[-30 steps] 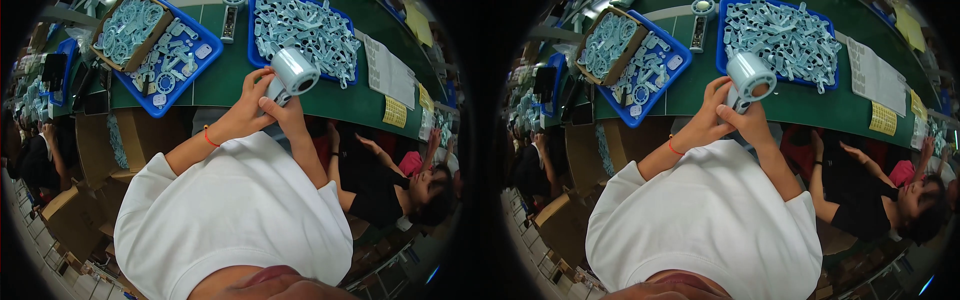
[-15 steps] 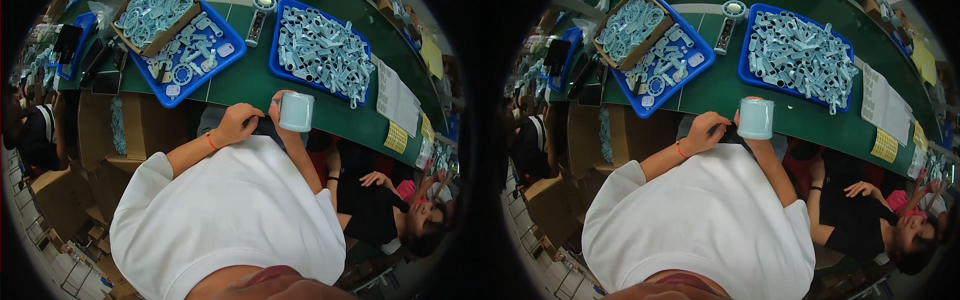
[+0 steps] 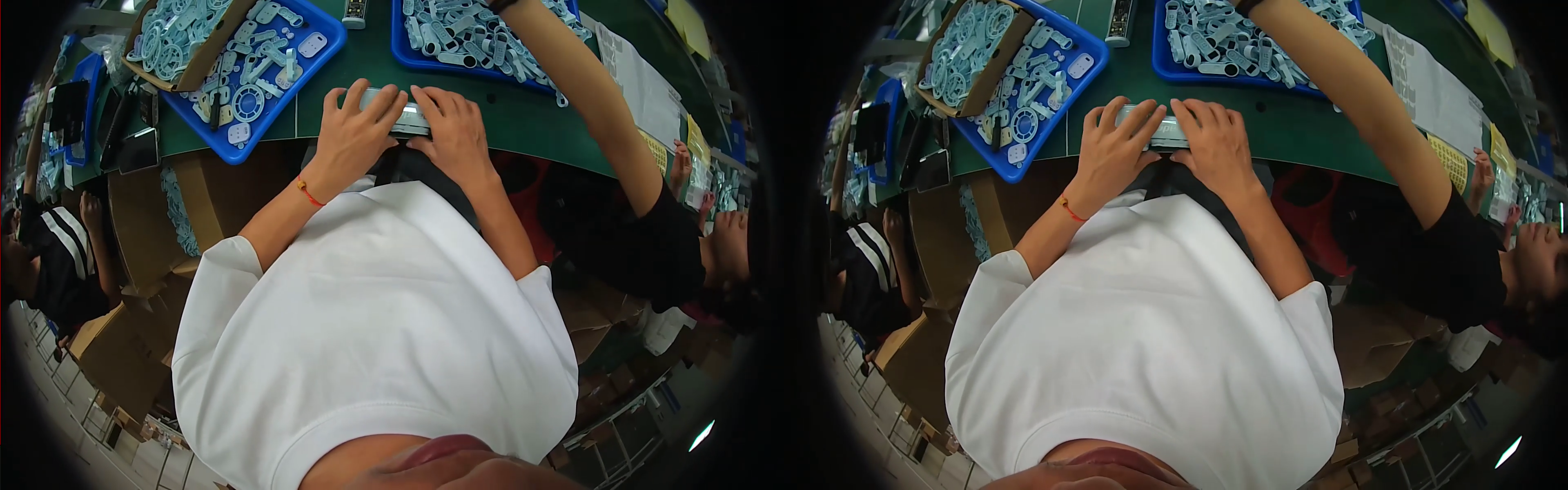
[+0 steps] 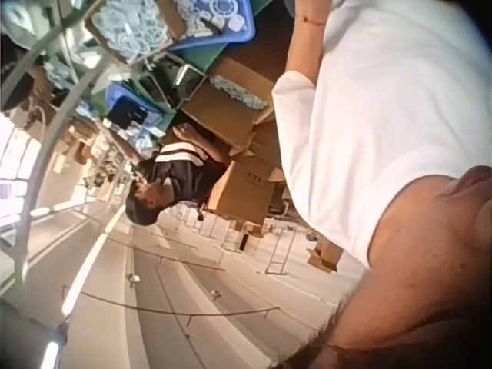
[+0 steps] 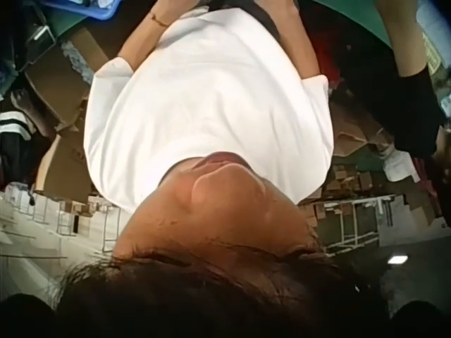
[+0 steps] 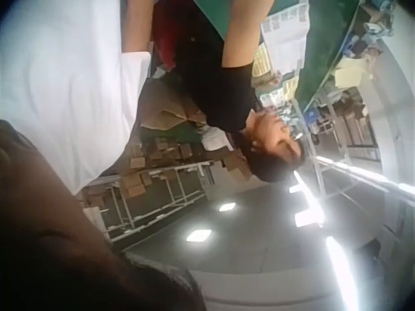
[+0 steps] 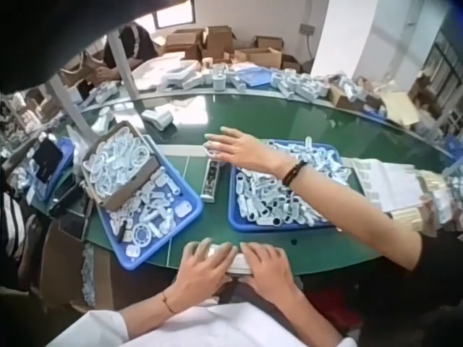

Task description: Assemble small handheld portable fans at a factory workstation.

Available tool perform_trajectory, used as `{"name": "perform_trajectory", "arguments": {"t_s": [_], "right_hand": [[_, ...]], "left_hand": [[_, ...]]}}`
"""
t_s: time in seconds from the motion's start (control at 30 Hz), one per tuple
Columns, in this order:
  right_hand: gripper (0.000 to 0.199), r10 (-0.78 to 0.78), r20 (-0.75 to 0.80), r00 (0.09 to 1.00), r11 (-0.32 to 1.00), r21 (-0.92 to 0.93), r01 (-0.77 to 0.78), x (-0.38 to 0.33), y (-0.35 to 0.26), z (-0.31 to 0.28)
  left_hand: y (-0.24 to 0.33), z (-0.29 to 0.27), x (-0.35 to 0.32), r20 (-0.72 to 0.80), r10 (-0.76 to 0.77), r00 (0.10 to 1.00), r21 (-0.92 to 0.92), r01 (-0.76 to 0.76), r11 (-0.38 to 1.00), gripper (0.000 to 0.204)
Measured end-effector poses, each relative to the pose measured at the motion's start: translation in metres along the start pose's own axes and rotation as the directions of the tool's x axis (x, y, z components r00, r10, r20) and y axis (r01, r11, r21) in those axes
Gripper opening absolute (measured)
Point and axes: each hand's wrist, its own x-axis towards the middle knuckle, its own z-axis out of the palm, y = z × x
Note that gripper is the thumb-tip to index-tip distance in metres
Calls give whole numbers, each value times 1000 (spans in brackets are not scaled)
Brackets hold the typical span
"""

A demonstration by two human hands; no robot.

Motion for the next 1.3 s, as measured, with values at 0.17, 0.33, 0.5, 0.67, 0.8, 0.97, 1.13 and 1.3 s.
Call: {"name": "perform_trajectory", "arguments": {"t_s": [0.17, 0.33, 0.5, 0.67, 0.8, 0.97, 1.13, 1.3], "right_hand": [[67, -33, -145, 989, 991, 124, 52, -22, 20, 20], [60, 22, -148, 989, 978, 206, 9, -18, 17, 16], [47, 45, -100, 994, 967, 253, -18, -18, 16, 15], [46, 41, -169, 985, 971, 240, 1, -21, 16, 22], [44, 23, -209, 978, 967, 253, 32, -20, 20, 25], [44, -1, -264, 965, 964, 257, 72, -19, 23, 28], [43, -8, -260, 966, 968, 241, 72, -19, 21, 26], [41, -54, -298, 953, 968, 221, 123, -24, 22, 32]], "left_hand": [[7, 14, 5, -155, 52, 987, 27, -48, 998, 56], [4, 14, 9, -174, 41, 984, -24, -46, 999, 53], [5, 14, 7, -155, 10, 988, -62, -19, 998, 51], [5, 16, 8, -167, 16, 986, -58, -26, 998, 49], [3, 18, 9, -175, 48, 983, -41, -56, 998, 49], [-1, 21, 10, -215, 96, 972, -20, -103, 994, 48], [-2, 22, 6, -209, 113, 971, -3, -116, 993, 45], [-4, 26, 6, -235, 128, 964, 23, -127, 992, 42]]}}
